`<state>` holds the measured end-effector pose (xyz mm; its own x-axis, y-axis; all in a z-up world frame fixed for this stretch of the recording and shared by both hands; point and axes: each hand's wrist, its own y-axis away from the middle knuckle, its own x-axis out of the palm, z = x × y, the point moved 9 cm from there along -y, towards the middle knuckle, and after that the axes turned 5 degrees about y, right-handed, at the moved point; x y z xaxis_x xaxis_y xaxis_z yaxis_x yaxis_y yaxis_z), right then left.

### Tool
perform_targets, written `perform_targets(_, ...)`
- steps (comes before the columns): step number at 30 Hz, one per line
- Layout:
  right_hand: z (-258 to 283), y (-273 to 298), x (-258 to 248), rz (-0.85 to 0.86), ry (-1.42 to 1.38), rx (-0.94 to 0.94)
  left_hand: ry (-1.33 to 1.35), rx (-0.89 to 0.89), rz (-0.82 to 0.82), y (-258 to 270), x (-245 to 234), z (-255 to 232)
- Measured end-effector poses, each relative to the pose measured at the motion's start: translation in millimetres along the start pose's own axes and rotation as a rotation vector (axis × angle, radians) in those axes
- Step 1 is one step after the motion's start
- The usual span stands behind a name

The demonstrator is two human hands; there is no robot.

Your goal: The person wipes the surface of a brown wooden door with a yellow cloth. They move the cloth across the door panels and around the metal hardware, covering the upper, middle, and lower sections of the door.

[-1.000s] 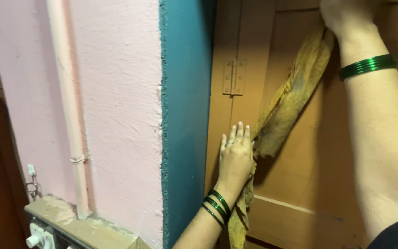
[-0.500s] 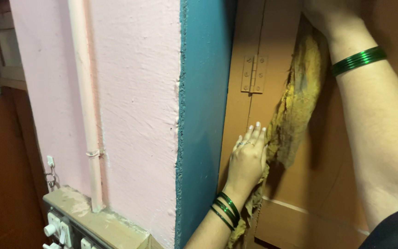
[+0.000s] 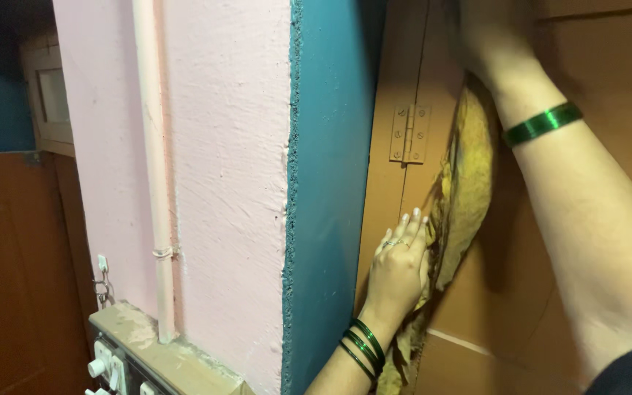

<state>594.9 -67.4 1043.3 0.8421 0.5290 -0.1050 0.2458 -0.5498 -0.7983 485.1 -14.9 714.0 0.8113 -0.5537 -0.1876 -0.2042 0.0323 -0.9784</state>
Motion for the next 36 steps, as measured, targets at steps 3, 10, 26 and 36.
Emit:
perform_targets(3,45.7,11.1,-4.2,-0.010,-0.041,-0.196,-0.015,-0.006,0.019,-0.8,3.5,2.9)
perform_targets(10,79.2,-20.7,-8.4,-0.228,0.155,-0.101,0.009,0.006,0.013,-1.1,6.3,2.5)
perform_targets(26,43.1,-80.3,50.4,-0.027,0.246,0.192,0.076,-0.087,0.044,13.6,26.0,31.1)
perform_targets(36,32.9,6.2,7.7,-0.196,0.311,0.256,0.018,-0.140,0.029,9.8,23.9,38.8)
